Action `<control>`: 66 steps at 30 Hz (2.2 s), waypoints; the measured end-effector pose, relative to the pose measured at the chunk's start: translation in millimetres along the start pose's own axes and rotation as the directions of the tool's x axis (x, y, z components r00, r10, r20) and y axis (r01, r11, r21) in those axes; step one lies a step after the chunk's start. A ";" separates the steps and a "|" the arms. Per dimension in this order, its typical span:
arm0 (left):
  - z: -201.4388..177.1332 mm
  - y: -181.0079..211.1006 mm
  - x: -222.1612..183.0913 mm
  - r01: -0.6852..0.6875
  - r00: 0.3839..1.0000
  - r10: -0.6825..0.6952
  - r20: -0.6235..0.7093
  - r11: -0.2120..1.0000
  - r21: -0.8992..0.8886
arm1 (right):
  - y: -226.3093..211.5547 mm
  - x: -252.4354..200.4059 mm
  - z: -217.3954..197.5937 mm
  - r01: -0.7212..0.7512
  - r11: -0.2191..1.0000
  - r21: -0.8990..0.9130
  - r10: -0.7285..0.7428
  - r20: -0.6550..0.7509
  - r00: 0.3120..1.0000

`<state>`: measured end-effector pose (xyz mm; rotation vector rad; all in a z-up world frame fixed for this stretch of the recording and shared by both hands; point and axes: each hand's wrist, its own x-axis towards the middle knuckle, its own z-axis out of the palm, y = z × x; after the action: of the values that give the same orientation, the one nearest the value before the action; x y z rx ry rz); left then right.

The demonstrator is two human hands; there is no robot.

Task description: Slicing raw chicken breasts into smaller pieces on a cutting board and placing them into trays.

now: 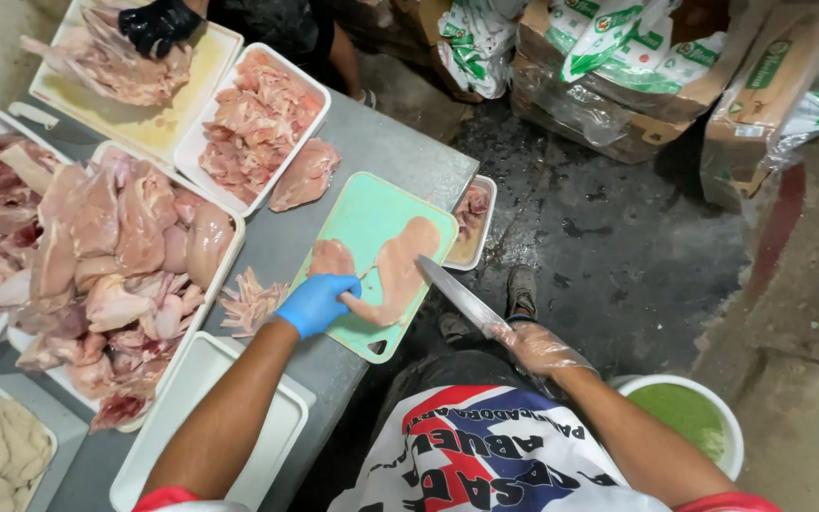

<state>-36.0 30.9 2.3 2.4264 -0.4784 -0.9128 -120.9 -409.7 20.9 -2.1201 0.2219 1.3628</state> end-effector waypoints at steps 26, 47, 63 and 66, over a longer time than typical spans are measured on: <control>-3.8 -104.2 45.5 0.284 0.952 -0.289 -0.099 0.957 -0.057 | -81.3 -37.6 -8.3 0.065 0.996 -0.053 -0.072 -0.132 0.989; -24.1 58.1 117.3 0.113 0.914 -0.219 0.340 0.945 0.307 | 16.5 11.7 -90.2 -0.060 0.973 0.221 0.121 -0.277 0.953; 28.0 95.0 167.1 0.513 0.859 -0.505 0.085 0.848 -0.132 | 6.0 90.2 -175.8 0.100 0.976 -0.194 -0.146 -0.237 0.960; 22.7 93.2 94.4 0.403 0.914 -0.402 0.058 0.882 -0.246 | -9.0 88.8 -185.4 0.063 0.975 -0.215 -0.118 -0.256 0.960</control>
<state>2.2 -97.7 -8.1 2.3207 0.1508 -1.0747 66.7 -492.0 1.1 -2.4547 0.0920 1.0827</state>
